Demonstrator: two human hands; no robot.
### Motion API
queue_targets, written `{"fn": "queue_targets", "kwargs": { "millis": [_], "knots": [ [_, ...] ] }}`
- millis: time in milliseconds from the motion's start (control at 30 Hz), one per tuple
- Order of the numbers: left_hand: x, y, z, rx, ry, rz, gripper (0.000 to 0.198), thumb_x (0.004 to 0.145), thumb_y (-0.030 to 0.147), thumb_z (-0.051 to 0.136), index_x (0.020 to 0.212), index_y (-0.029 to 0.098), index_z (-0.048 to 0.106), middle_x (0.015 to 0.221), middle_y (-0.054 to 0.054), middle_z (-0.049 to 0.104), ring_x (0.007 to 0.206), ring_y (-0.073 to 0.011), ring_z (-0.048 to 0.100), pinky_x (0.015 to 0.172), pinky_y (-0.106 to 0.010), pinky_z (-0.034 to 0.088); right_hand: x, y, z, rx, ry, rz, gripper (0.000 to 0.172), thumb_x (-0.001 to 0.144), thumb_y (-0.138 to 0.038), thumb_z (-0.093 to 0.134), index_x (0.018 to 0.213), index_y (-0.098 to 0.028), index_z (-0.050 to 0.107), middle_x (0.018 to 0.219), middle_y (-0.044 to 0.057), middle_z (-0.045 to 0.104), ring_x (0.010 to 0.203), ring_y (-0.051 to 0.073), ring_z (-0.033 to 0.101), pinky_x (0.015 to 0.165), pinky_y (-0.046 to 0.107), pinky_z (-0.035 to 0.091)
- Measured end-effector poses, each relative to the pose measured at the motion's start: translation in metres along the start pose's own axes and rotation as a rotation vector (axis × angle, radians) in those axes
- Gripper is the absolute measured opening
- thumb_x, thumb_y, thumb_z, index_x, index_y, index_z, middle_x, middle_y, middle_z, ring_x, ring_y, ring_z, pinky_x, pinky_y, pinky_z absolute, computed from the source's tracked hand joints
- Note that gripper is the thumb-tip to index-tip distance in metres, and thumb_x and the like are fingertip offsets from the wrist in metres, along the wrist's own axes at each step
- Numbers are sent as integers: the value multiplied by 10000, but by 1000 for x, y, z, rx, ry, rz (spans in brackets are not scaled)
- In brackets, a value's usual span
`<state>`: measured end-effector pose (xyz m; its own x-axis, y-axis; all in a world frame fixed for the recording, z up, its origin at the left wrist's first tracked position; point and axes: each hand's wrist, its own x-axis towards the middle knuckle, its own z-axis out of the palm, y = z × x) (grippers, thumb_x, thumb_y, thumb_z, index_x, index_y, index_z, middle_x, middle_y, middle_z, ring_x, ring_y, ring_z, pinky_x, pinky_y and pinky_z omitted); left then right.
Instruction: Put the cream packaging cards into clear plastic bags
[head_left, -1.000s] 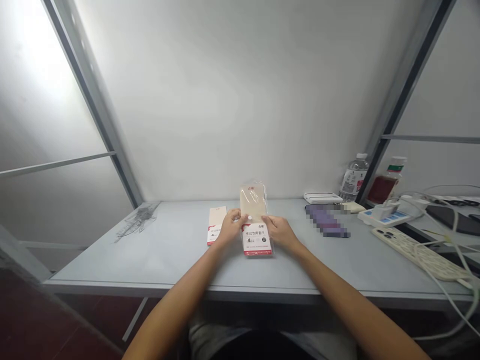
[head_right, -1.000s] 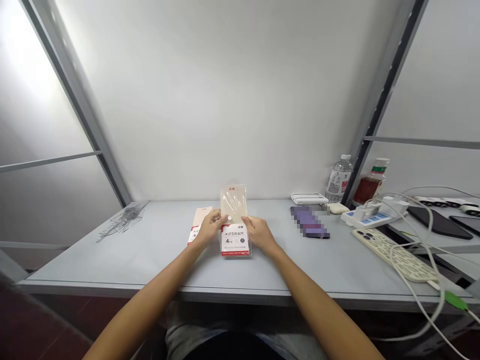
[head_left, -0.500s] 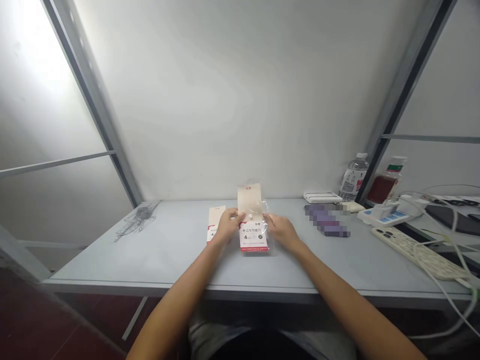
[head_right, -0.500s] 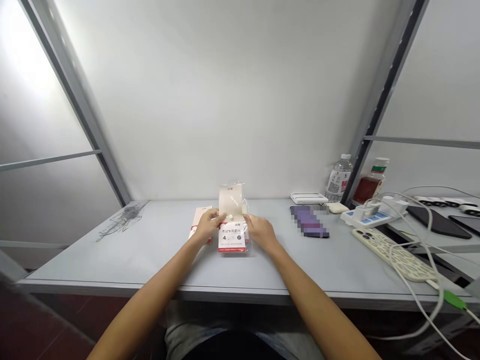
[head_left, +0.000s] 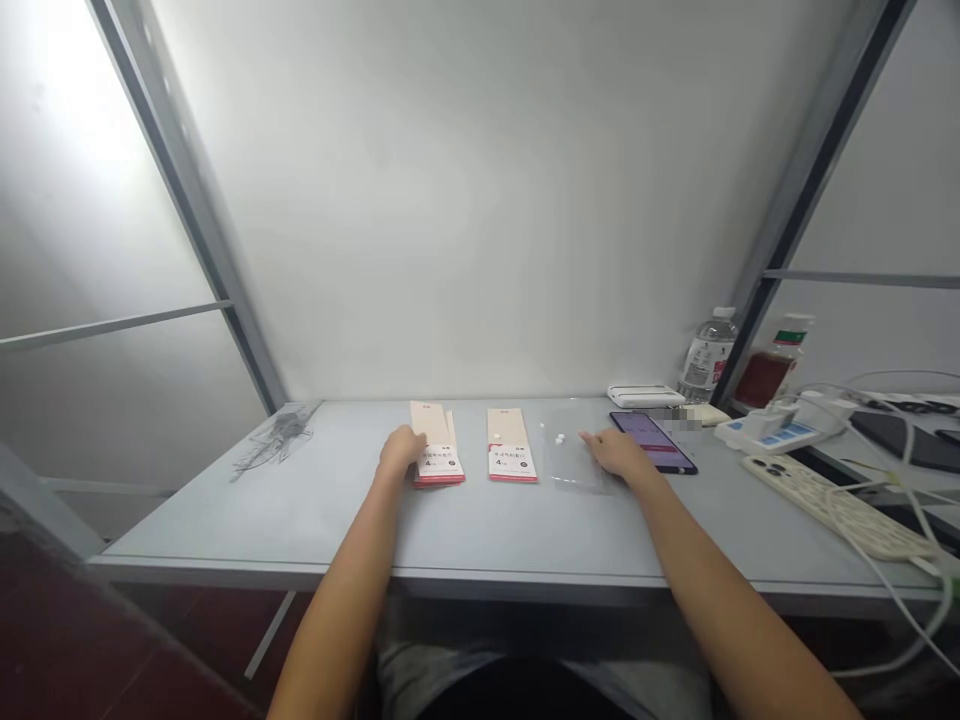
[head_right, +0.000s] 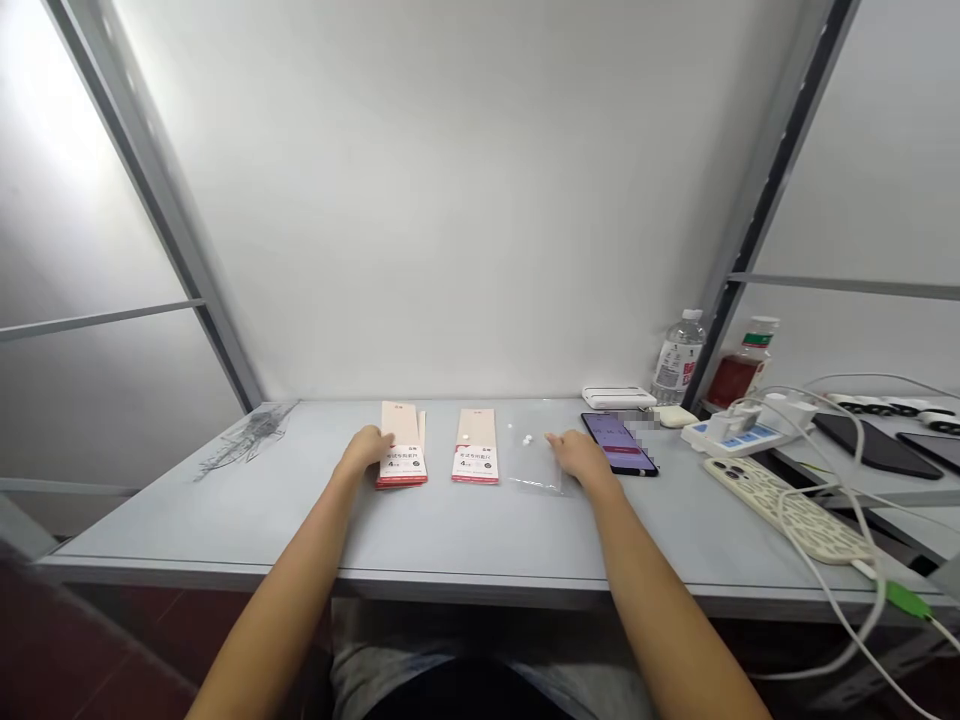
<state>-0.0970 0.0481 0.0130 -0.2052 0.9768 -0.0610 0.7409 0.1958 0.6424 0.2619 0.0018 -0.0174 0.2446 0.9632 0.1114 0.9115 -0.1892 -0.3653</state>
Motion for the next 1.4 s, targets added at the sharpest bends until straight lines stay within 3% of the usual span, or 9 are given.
{"fn": "queue_targets", "kwargs": {
  "millis": [233, 367, 500, 633, 800, 933, 1100, 1233, 1400],
  "knots": [
    [-13, 6, 4, 267, 111, 50, 372, 747, 338, 483, 1064, 143, 483, 1168, -175, 480, 1035, -292, 493, 704, -346, 411, 2, 5, 3, -43, 46, 75, 395, 813, -402, 425, 1072, -134, 555, 985, 151, 611, 926, 272, 561, 725, 331, 395],
    [-27, 21, 23, 305, 222, 345, 355, 816, 372, 390, 1087, 175, 505, 1148, -121, 496, 1085, -252, 438, 794, -343, 382, -1, 3, 2, -18, 113, 81, 529, 815, -403, 417, 1272, -136, 418, 1081, 180, 542, 984, 304, 534, 756, 370, 393],
    [-48, 40, 48, 345, 198, 650, 485, 754, 567, 427, 1018, 182, 558, 1008, -91, 570, 1007, -238, 470, 848, -364, 347, -4, -5, -3, 87, 339, 105, 502, 825, -404, 395, 1275, -183, 416, 1087, 165, 486, 887, 270, 557, 710, 369, 405],
    [-61, 51, 63, 517, 124, 731, 482, 733, 570, 437, 846, 138, 619, 868, -112, 593, 889, -257, 517, 786, -382, 360, -9, -22, -1, 285, 515, -119, 368, 830, -374, 390, 1100, -175, 541, 965, 98, 539, 732, 185, 543, 698, 322, 408],
    [-61, 53, 62, 609, 22, 714, 330, 812, 313, 369, 736, 128, 632, 801, -113, 602, 724, -197, 563, 647, -300, 375, -29, -60, 6, 433, 426, -424, 275, 835, -369, 392, 763, -186, 583, 743, 42, 576, 599, 144, 485, 633, 276, 392],
    [-61, 53, 60, 577, 23, 671, 308, 803, 208, 349, 731, 130, 638, 783, -116, 611, 688, -184, 563, 614, -280, 367, -43, -79, 8, 476, 342, -500, 298, 844, -378, 378, 693, -197, 561, 671, 20, 573, 577, 138, 471, 587, 260, 373],
    [-63, 52, 57, 478, 88, 655, 337, 836, 241, 312, 694, 151, 604, 716, -85, 594, 641, -159, 529, 596, -266, 346, -46, -80, 5, 541, 313, -318, 335, 827, -459, 376, 903, -195, 567, 642, 2, 582, 549, 147, 507, 597, 277, 389],
    [-63, 51, 53, 202, 153, 682, 354, 842, 267, 299, 595, 166, 531, 595, -33, 532, 552, -121, 452, 537, -249, 304, -47, -81, 2, 590, 330, -151, 487, 782, -535, 410, 1097, -174, 498, 686, 22, 606, 657, 191, 569, 652, 303, 412],
    [-66, 49, 51, -89, 108, 723, 419, 854, 370, 281, 560, 169, 503, 542, 2, 483, 517, -96, 404, 498, -235, 291, -48, -87, 5, 818, 150, -111, 488, 735, -570, 462, 980, -158, 555, 724, 61, 629, 665, 208, 586, 569, 294, 425]
  ]
}}
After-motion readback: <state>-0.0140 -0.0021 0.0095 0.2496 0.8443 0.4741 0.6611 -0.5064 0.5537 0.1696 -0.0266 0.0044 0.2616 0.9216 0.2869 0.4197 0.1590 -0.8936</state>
